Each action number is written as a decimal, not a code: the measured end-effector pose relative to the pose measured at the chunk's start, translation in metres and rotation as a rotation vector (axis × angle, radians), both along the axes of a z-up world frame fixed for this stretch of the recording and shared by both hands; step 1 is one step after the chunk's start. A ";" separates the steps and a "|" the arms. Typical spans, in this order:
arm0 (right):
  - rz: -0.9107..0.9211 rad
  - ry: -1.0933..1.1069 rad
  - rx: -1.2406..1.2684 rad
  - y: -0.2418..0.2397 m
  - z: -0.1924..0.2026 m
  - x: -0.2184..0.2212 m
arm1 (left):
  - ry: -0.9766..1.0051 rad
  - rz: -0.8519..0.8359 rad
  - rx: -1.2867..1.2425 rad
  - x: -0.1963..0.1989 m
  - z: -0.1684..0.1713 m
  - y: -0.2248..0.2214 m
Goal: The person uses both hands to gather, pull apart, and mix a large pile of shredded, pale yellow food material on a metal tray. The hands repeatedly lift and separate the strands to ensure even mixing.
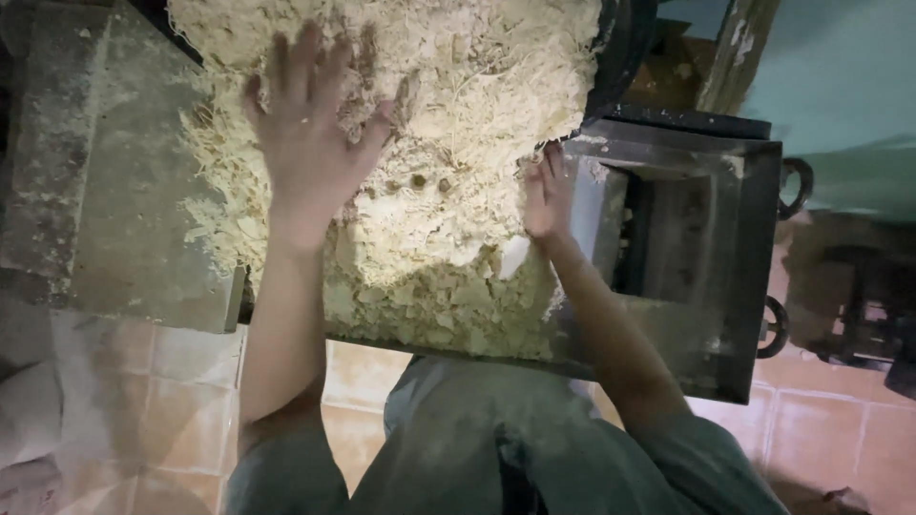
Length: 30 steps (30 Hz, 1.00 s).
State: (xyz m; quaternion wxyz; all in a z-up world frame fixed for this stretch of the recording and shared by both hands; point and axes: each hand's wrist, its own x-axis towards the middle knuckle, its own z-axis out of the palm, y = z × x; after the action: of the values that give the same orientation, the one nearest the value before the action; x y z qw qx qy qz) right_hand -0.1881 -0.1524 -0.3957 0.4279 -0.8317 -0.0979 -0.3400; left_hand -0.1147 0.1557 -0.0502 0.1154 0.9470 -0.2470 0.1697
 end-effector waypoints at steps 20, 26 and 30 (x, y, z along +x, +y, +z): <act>0.009 0.456 0.139 0.024 0.111 -0.068 | -0.231 0.115 -0.095 -0.004 -0.099 0.059; -0.117 0.360 0.107 0.077 0.112 -0.085 | -0.394 0.066 -0.188 -0.002 -0.087 0.057; -0.125 0.347 0.132 0.072 0.098 -0.092 | -0.022 0.002 -0.316 0.000 -0.084 0.079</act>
State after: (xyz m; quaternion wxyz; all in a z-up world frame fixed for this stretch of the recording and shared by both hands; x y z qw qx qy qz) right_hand -0.2800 -0.0808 -0.2974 0.4701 -0.8524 0.0517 -0.2231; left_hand -0.1145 0.2345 -0.1344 0.2601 0.9154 -0.2177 0.2169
